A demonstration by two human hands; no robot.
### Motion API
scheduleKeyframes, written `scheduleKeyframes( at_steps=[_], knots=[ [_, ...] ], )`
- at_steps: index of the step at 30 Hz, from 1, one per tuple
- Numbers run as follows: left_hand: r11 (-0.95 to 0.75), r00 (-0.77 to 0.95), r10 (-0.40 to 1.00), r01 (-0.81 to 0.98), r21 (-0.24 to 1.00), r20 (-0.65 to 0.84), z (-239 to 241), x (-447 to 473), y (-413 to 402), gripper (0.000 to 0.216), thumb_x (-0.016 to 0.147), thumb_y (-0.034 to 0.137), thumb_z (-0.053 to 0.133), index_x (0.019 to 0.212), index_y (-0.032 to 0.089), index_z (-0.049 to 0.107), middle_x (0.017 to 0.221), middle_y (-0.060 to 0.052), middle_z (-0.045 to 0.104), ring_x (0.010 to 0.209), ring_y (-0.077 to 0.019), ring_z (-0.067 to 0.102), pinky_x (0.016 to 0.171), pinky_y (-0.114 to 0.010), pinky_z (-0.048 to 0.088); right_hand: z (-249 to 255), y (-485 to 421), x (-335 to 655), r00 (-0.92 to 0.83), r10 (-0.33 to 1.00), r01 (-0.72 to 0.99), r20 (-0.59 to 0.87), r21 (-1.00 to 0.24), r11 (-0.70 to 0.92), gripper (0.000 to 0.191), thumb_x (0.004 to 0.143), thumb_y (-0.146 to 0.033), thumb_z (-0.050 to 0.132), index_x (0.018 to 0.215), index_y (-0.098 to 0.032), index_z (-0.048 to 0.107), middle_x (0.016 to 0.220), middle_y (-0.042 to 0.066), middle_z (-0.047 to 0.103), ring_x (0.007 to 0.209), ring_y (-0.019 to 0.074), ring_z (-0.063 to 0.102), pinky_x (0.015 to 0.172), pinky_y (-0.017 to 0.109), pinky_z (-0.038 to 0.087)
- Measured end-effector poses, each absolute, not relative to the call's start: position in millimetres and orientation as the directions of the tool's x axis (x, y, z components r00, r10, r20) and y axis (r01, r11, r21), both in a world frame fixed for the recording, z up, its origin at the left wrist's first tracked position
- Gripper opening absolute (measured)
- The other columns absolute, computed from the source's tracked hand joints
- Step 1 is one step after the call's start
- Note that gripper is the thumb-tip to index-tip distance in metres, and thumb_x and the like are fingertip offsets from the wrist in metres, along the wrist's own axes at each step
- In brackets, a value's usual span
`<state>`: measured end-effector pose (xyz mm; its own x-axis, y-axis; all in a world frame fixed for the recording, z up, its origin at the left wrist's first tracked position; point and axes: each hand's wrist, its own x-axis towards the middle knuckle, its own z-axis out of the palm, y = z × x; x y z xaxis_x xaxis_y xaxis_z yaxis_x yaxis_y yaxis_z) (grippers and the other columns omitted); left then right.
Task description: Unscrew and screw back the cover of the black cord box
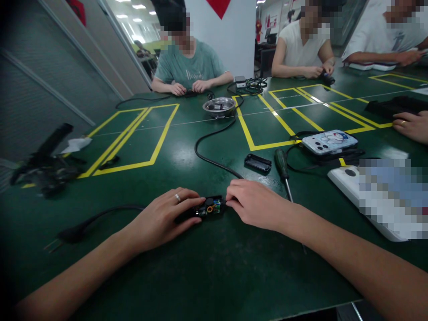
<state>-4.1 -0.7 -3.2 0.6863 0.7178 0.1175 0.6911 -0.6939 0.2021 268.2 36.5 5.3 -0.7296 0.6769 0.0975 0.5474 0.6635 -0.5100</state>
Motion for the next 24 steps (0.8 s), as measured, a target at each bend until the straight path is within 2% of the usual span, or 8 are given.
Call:
scheduleKeyframes(
  at_steps=[11, 16, 18, 20, 22, 24],
  knots=[
    [-0.697, 0.689, 0.714, 0.687, 0.206, 0.121, -1.7, -3.4, 1.4, 0.037, 0.095, 0.038, 0.049, 0.128, 0.021, 0.053, 0.121, -0.011, 0.058, 0.105, -0.0244, 0.057, 0.091, -0.043, 0.050, 1.1, 35.2, 265.5, -0.728, 0.673, 0.525, 0.131, -0.523, 0.671, 0.015, 0.093, -0.024, 0.054, 0.092, -0.018, 0.067, 0.090, 0.004, 0.064, 0.082, 0.0148, 0.059, 0.078, 0.032, 0.047],
    [-0.688, 0.691, 0.720, 0.695, 0.208, 0.072, 4.8, -16.2, 2.9, 0.050, 0.092, 0.042, 0.053, 0.137, 0.021, 0.044, 0.126, -0.011, 0.056, 0.111, -0.0250, 0.055, 0.097, -0.044, 0.047, 3.7, 50.2, 273.2, -0.628, 0.710, 0.542, 0.317, -0.477, 0.692, 0.019, 0.093, -0.024, 0.053, 0.102, -0.017, 0.068, 0.101, 0.007, 0.065, 0.096, 0.0184, 0.060, 0.087, 0.035, 0.047],
    [-0.660, 0.666, 0.744, 0.721, 0.212, 0.053, 8.1, -23.8, 4.9, 0.040, 0.093, 0.038, 0.052, 0.129, 0.020, 0.049, 0.116, -0.009, 0.060, 0.105, -0.0235, 0.058, 0.094, -0.042, 0.048, 6.9, 58.9, 279.8, -0.555, 0.741, 0.584, 0.379, -0.457, 0.671, 0.021, 0.093, -0.025, 0.052, 0.103, -0.016, 0.068, 0.102, 0.008, 0.065, 0.096, 0.0188, 0.060, 0.087, 0.035, 0.047],
    [-0.642, 0.652, 0.758, 0.737, 0.209, 0.028, 10.5, -29.8, 7.5, 0.026, 0.094, 0.035, 0.050, 0.113, 0.020, 0.057, 0.102, -0.007, 0.063, 0.094, -0.0220, 0.059, 0.087, -0.041, 0.049, 8.9, 64.5, 284.6, -0.546, 0.752, 0.591, 0.370, -0.466, 0.658, 0.022, 0.093, -0.027, 0.052, 0.102, -0.016, 0.068, 0.100, 0.008, 0.065, 0.090, 0.0172, 0.061, 0.083, 0.033, 0.048],
    [-0.646, 0.658, 0.753, 0.734, 0.210, 0.012, 11.7, -32.7, 9.7, 0.019, 0.094, 0.032, 0.048, 0.103, 0.019, 0.060, 0.093, -0.006, 0.063, 0.088, -0.0209, 0.059, 0.083, -0.039, 0.049, 8.8, 65.6, 285.9, -0.615, 0.725, 0.559, 0.309, -0.478, 0.677, 0.022, 0.092, -0.031, 0.055, 0.100, -0.016, 0.069, 0.096, 0.007, 0.066, 0.085, 0.0158, 0.061, 0.079, 0.032, 0.048],
    [-0.651, 0.666, 0.746, 0.725, 0.225, 0.014, 12.1, -32.6, 11.1, 0.018, 0.094, 0.029, 0.048, 0.100, 0.019, 0.061, 0.093, -0.006, 0.062, 0.086, -0.0201, 0.059, 0.081, -0.038, 0.048, 7.2, 63.2, 284.4, -0.709, 0.667, 0.516, 0.228, -0.477, 0.711, 0.022, 0.090, -0.034, 0.058, 0.099, -0.017, 0.070, 0.094, 0.006, 0.066, 0.085, 0.0160, 0.061, 0.079, 0.032, 0.047]
  ],
)
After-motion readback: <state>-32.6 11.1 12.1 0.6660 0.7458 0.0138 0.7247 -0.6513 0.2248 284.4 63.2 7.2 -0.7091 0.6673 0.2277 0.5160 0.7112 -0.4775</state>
